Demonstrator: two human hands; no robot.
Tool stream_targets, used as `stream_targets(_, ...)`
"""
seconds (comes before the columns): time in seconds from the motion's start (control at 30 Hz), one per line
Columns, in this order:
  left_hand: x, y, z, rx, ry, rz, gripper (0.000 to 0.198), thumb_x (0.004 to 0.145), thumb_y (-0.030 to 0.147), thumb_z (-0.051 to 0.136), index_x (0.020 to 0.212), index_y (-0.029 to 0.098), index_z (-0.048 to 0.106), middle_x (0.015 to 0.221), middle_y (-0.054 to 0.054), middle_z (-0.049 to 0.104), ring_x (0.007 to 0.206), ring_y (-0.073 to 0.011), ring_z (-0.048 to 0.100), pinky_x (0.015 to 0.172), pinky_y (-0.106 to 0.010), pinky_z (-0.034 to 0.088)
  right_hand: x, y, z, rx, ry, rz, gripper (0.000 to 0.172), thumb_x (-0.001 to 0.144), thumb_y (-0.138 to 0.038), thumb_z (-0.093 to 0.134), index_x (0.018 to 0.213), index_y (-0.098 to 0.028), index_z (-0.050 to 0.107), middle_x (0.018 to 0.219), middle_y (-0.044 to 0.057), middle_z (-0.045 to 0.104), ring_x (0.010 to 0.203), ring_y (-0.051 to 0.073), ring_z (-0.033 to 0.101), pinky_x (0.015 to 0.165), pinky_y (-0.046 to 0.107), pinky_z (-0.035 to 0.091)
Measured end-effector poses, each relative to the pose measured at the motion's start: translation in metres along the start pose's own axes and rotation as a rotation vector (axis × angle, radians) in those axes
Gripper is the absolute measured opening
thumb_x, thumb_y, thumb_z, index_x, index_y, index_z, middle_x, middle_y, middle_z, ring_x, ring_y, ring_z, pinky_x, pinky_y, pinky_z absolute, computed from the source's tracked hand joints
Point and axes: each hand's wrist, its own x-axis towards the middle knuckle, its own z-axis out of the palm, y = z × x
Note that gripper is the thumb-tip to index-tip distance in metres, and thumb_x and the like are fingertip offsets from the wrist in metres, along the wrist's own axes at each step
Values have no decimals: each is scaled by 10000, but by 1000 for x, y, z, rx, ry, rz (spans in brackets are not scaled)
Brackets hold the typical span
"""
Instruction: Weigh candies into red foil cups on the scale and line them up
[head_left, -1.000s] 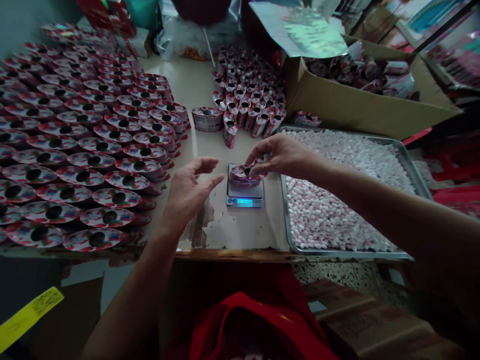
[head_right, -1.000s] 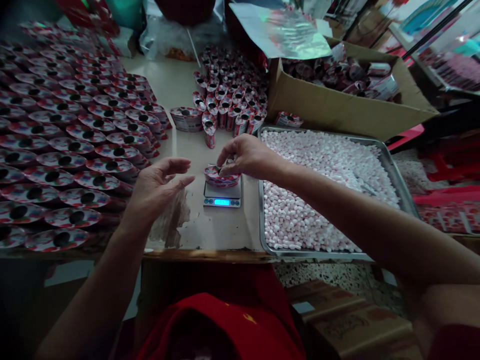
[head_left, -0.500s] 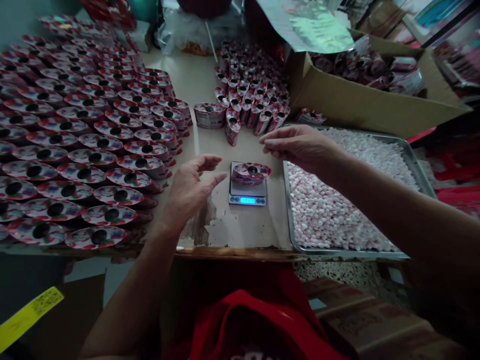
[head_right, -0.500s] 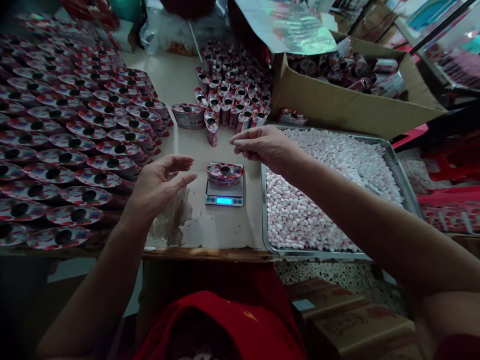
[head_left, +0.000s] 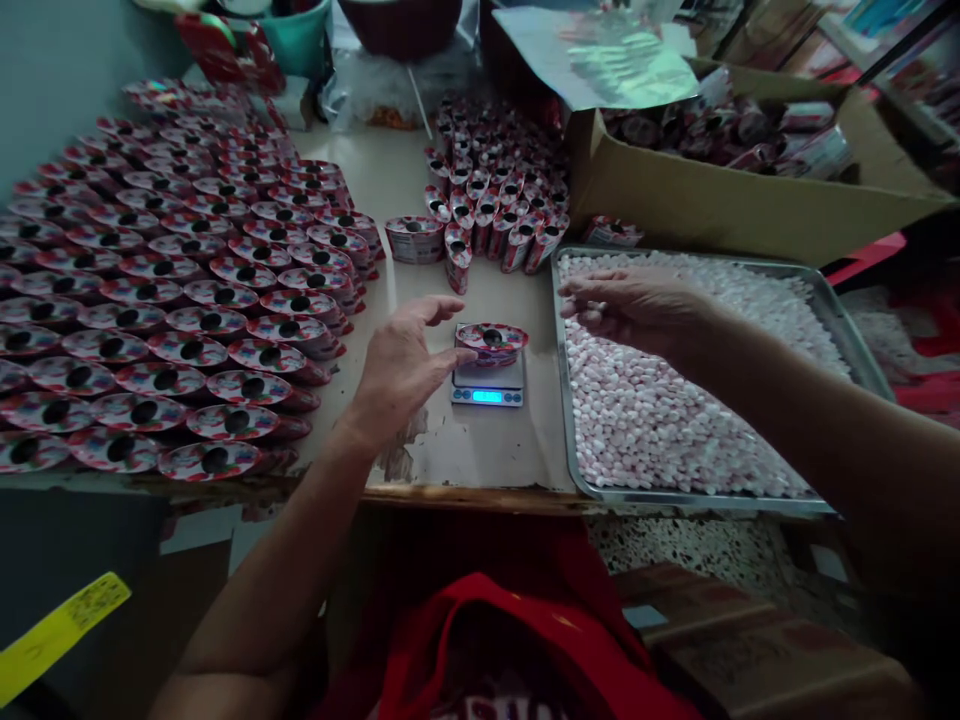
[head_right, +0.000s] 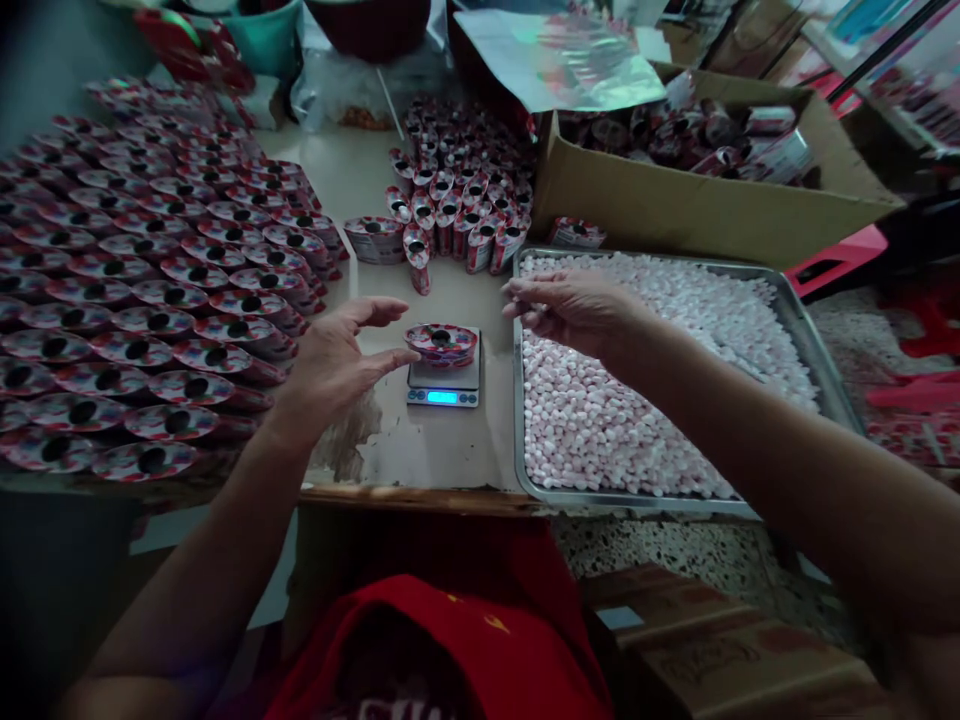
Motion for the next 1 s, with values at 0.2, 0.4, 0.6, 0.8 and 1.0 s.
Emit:
stream_targets(0.2, -6, 8, -3, 128, -40, 16, 542, 760, 199, 918, 1276, 212, 753, 1296, -106, 781, 1204, -309, 719, 1108, -459, 540, 3, -8, 53, -295, -175, -242, 324, 893, -345, 904, 704, -174, 704, 590, -3, 627, 494, 73, 432, 459, 234, 322)
stream_targets(0.4, -7, -2, -8, 155, -28, -11, 604, 764, 196, 940, 1330, 197, 730, 1311, -120, 772, 1218, -315, 717, 1118, -473, 535, 15, -11, 77, -440, -270, -348, 426, 883, -411, 899, 635, -193, 631, 538, -21, 581, 490, 78, 430, 464, 232, 307)
stream_targets(0.6, 10, 1, 38, 236, -236, 114, 512, 817, 190, 906, 1299, 196, 733, 1279, -129, 752, 1183, -299, 728, 1024, -396, 579, 42, -13, 60, 40, -188, -197, 203, 819, -226, 853, 831, -175, 657, 827, 64, 764, 595, 95, 569, 545, 206, 438)
stream_targets(0.8, 43, 3, -11, 335, -144, 106, 253, 946, 281, 755, 1190, 215, 750, 1211, -104, 773, 1077, -291, 739, 923, -397, 575, 110, -21, 50, -358, -81, -502, 141, 909, -252, 670, 999, -168, 737, 719, -20, 655, 568, 110, 487, 562, 218, 352)
stream_targets(1.0, 172, -44, -135, 411, 167, 131, 439, 827, 294, 786, 1255, 199, 752, 1217, -90, 791, 1059, -273, 721, 968, -374, 548, 153, -37, 58, -1502, -31, -882, 371, 1012, -242, 625, 1345, -307, 774, 1049, 69, 821, 900, 236, 715, 671, 293, 318)
